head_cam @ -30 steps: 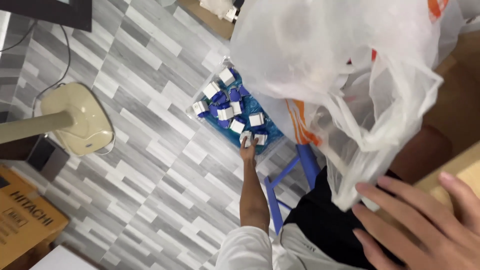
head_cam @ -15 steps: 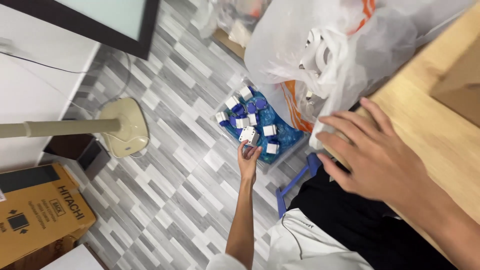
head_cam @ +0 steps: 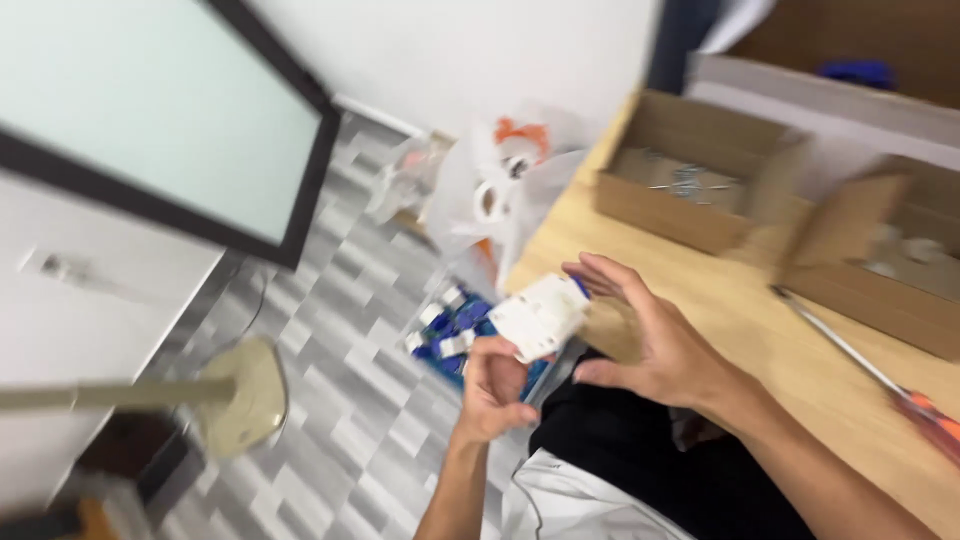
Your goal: Assembling electrical socket components using a screwdriver and manual manipulation of plastic parts.
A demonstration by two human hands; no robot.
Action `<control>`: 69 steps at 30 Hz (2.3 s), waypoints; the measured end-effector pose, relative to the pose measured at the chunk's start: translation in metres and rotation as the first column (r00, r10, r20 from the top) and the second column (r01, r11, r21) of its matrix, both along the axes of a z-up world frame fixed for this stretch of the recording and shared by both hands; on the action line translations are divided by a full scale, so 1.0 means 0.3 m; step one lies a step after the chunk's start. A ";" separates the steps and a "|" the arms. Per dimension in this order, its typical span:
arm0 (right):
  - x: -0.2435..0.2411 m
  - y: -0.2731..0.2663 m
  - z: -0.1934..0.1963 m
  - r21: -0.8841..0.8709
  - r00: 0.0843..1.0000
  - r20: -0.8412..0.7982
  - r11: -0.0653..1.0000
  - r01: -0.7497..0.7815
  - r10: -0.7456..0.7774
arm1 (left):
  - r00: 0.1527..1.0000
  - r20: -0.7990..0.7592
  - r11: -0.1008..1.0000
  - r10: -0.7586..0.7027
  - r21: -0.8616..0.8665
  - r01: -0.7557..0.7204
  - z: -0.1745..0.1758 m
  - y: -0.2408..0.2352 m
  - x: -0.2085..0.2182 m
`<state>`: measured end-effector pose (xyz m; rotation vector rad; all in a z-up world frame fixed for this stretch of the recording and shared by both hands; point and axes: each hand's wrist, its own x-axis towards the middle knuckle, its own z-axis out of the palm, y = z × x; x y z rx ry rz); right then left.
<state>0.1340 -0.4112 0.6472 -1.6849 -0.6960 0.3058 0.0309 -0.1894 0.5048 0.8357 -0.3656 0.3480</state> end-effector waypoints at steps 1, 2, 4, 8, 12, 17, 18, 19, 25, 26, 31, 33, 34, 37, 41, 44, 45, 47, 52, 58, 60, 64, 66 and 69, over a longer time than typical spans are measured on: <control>-0.014 -0.040 0.014 -0.006 0.999 0.006 0.999 0.036 -0.036 | 0.999 0.006 0.999 -0.036 -0.006 0.036 0.054 -0.076 0.029; -0.030 -0.075 0.028 0.051 0.993 0.056 0.993 0.102 -0.105 | 0.984 0.018 0.984 -0.175 0.021 0.175 0.108 -0.148 0.053; -0.094 -0.162 0.040 0.088 0.977 0.095 0.979 0.185 -0.193 | 0.943 0.022 0.944 -0.331 0.027 0.330 0.198 -0.262 0.053; -0.141 -0.336 -0.005 0.020 0.831 0.265 0.865 0.502 -0.489 | 0.926 -0.132 0.778 -0.353 0.508 0.369 0.393 -0.342 0.133; -0.204 -0.432 -0.075 -0.058 0.659 0.458 0.720 0.692 -0.596 | 0.990 0.008 0.574 -0.137 0.816 0.073 0.551 -0.386 0.165; -0.226 -0.472 -0.190 -0.051 0.555 0.560 0.643 0.764 -0.615 | 0.967 0.128 0.472 -0.220 0.882 -0.009 0.606 -0.494 0.218; -0.224 -0.479 -0.218 -0.051 0.532 0.593 0.632 0.774 -0.604 | 0.954 0.176 0.459 -0.241 0.887 -0.048 0.607 -0.514 0.235; -0.225 -0.477 -0.214 -0.041 0.521 0.603 0.629 0.776 -0.604 | 0.951 0.191 0.462 -0.244 0.885 -0.059 0.601 -0.527 0.249; -0.231 -0.473 -0.230 -0.072 0.496 0.635 0.594 0.802 -0.593 | 0.896 0.151 0.298 -0.417 0.954 -0.023 0.590 -0.574 0.333; -0.233 -0.467 -0.219 -0.058 0.500 0.626 0.604 0.795 -0.598 | 0.886 0.170 0.282 -0.431 0.958 -0.047 0.592 -0.569 0.343; -0.225 -0.474 -0.207 -0.067 0.522 0.617 0.622 0.780 -0.589 | 0.889 0.126 0.253 -0.441 0.967 -0.012 0.586 -0.574 0.382; -0.222 -0.472 -0.194 -0.062 0.515 0.634 0.626 0.778 -0.577 | 0.906 0.041 0.329 -0.421 0.938 0.111 0.570 -0.580 0.386; -0.226 -0.468 -0.186 -0.068 0.523 0.625 0.627 0.776 -0.580 | 0.907 0.029 0.325 -0.420 0.938 0.121 0.564 -0.579 0.383; -0.221 -0.468 -0.171 -0.069 0.512 0.636 0.618 0.784 -0.578 | 0.919 -0.054 0.386 -0.391 0.897 0.216 0.548 -0.585 0.384; -0.220 -0.469 -0.192 -0.091 0.507 0.636 0.596 0.798 -0.581 | 0.941 -0.029 0.461 -0.338 0.866 0.193 0.507 -0.586 0.374; -0.223 -0.488 -0.230 -0.105 0.506 0.639 0.586 0.803 -0.579 | 0.945 0.007 0.457 -0.328 0.876 0.152 0.492 -0.581 0.356; -0.227 -0.495 -0.250 -0.116 0.516 0.634 0.589 0.800 -0.576 | 0.944 0.002 0.440 -0.329 0.885 0.151 0.487 -0.577 0.346; -0.225 -0.486 -0.221 -0.113 0.509 0.641 0.585 0.803 -0.575 | 0.943 0.010 0.431 -0.333 0.891 0.143 0.502 -0.571 0.329; -0.232 -0.475 -0.183 -0.106 0.535 0.619 0.613 0.783 -0.575 | 0.954 0.037 0.459 -0.296 0.882 0.108 0.477 -0.552 0.303; -0.225 -0.477 -0.206 -0.104 0.518 0.628 0.597 0.796 -0.581 | 0.965 -0.001 0.537 -0.261 0.831 0.146 0.463 -0.552 0.304; -0.231 -0.476 -0.201 -0.110 0.539 0.613 0.613 0.783 -0.578 | 0.944 -0.079 0.444 -0.319 0.868 0.223 0.455 -0.537 0.316; -0.235 -0.465 -0.152 -0.113 0.543 0.611 0.616 0.779 -0.575 | 0.919 0.016 0.383 -0.394 0.912 0.149 0.579 -0.542 0.341; -0.238 -0.460 -0.115 -0.107 0.548 0.600 0.621 0.777 -0.583 | 0.898 0.037 0.400 -0.439 0.903 0.158 0.594 -0.556 0.347; -0.241 -0.460 -0.105 -0.103 0.545 0.601 0.619 0.778 -0.585 | 0.917 0.056 0.416 -0.394 0.901 0.124 0.523 -0.549 0.377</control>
